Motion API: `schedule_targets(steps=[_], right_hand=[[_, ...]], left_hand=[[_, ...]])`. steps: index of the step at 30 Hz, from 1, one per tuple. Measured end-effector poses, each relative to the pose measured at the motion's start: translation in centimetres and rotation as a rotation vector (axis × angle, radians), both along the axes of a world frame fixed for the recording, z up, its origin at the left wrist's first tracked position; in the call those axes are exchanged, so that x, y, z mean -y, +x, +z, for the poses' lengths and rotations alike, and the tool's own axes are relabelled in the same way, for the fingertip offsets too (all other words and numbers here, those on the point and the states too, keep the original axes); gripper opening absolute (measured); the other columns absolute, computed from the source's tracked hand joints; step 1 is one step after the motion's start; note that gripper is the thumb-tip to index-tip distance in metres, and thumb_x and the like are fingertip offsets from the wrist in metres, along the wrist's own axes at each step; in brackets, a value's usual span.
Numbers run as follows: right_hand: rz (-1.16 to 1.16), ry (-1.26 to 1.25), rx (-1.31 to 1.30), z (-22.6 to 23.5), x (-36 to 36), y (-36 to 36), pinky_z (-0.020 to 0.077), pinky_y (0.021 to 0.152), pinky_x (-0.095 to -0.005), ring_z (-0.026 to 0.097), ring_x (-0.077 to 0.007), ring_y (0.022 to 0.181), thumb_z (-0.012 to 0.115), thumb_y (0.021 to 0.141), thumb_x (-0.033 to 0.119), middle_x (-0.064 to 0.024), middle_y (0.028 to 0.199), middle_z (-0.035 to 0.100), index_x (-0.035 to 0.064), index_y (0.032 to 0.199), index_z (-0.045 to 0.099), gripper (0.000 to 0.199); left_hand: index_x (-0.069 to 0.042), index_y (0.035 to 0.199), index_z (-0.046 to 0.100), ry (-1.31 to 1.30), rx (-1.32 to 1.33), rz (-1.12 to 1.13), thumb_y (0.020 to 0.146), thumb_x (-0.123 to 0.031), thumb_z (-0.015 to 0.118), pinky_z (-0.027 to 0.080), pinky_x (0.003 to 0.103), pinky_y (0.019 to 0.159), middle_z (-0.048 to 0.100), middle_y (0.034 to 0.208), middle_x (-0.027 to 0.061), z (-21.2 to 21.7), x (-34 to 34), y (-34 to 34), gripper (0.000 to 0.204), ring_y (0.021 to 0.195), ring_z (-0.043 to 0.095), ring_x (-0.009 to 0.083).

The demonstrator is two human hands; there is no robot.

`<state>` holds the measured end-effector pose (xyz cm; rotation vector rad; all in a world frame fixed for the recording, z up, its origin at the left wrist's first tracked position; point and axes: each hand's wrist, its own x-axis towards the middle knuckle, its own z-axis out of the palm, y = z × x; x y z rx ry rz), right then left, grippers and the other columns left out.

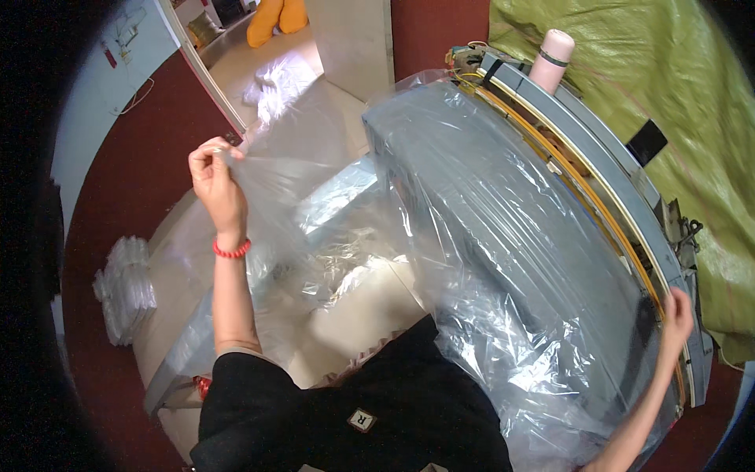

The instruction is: Spreading out and smoothing large plastic sheets over a industrial machine surface.

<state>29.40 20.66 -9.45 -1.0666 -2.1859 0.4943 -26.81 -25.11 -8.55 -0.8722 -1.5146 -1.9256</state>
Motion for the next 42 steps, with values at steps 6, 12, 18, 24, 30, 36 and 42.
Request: schedule_targets(steps=[6, 12, 18, 24, 30, 36, 42], right_hand=[[0.773, -0.322, -0.070, 3.3, 19.3, -24.5, 0.0446, 0.076, -0.0271, 0.055, -0.0165, 0.092, 0.067, 0.063, 0.007, -0.0068, 0.100, 0.057, 0.0055, 0.103, 0.056, 0.042], [0.722, -1.160, -0.365, -2.0, 29.5, -27.7, 0.0451, 0.074, -0.0286, 0.057, -0.0177, 0.085, 0.060, 0.072, 0.005, -0.0127, 0.094, 0.058, 0.0047, 0.094, 0.058, 0.022], [1.009, -0.740, 0.019, 0.2, 23.6, -22.0, 0.0469, 0.061, -0.0281, 0.058, -0.0153, 0.063, 0.053, 0.072, 0.000, -0.0087, 0.070, 0.061, -0.0035, 0.080, 0.059, 0.012], [0.595, -0.656, -1.118, 5.0, 17.8, -12.8, 0.0489, 0.066, -0.0286, 0.057, -0.0187, 0.079, 0.056, 0.078, 0.002, -0.0105, 0.096, 0.054, 0.0015, 0.116, 0.041, 0.041], [0.432, -0.205, -0.646, 7.9, 14.0, -13.1, 0.0447, 0.057, -0.0258, 0.056, -0.0146, 0.069, 0.068, 0.068, 0.032, -0.0056, 0.083, 0.057, -0.0002, 0.090, 0.054, 0.042], [0.196, 0.799, -0.085, 12.4, 10.4, -14.0, 0.0475, 0.064, -0.0293, 0.061, -0.0243, 0.072, 0.057, 0.065, -0.006, -0.0116, 0.081, 0.061, 0.0031, 0.085, 0.060, 0.023], [-0.283, 0.806, -0.208, 8.5, 6.4, -5.0, 0.0453, 0.060, -0.0282, 0.059, -0.0216, 0.065, 0.060, 0.076, 0.008, -0.0080, 0.077, 0.060, 0.0054, 0.083, 0.061, 0.008]], left_hand=[[-0.006, 0.077, 0.059, -0.522, -0.708, -0.315, 0.064, 0.004, 0.056, 0.047, 0.029, 0.055, 0.058, 0.077, 0.0087, 3.6, -5.1, 12.1, 0.016, 0.067, 0.058, 0.0235], [-0.004, 0.071, 0.052, -0.294, -0.766, -0.554, 0.070, -0.006, 0.061, 0.044, 0.026, 0.044, 0.057, 0.077, 0.0080, 7.1, -9.1, 17.6, 0.009, 0.052, 0.053, 0.0173], [-0.002, 0.106, 0.046, -0.385, -0.347, -0.780, 0.073, -0.033, 0.066, 0.040, 0.038, 0.081, 0.055, 0.084, 0.0096, 5.7, -7.7, 14.3, 0.050, 0.086, 0.054, 0.0233], [-0.008, 0.093, 0.053, -1.261, -0.381, -0.896, 0.064, -0.030, 0.069, 0.041, 0.040, 0.072, 0.058, 0.082, 0.0096, -5.9, -6.3, 10.5, 0.039, 0.082, 0.056, 0.0267], [-0.002, 0.087, 0.059, -1.082, -0.108, -0.043, 0.072, 0.001, 0.044, 0.044, 0.034, 0.071, 0.061, 0.085, 0.0143, -2.4, -3.8, -2.4, 0.022, 0.080, 0.058, 0.0259], [0.001, 0.107, 0.051, -0.094, -0.467, 0.637, 0.080, -0.004, 0.046, 0.042, 0.031, 0.085, 0.054, 0.104, 0.0096, 16.2, 2.4, 1.7, 0.028, 0.093, 0.053, 0.0188], [-0.004, 0.122, 0.044, -0.820, -0.432, 0.468, 0.078, -0.002, 0.049, 0.038, 0.034, 0.091, 0.047, 0.121, 0.0146, 0.7, 7.1, 1.8, 0.044, 0.109, 0.048, 0.0251]])
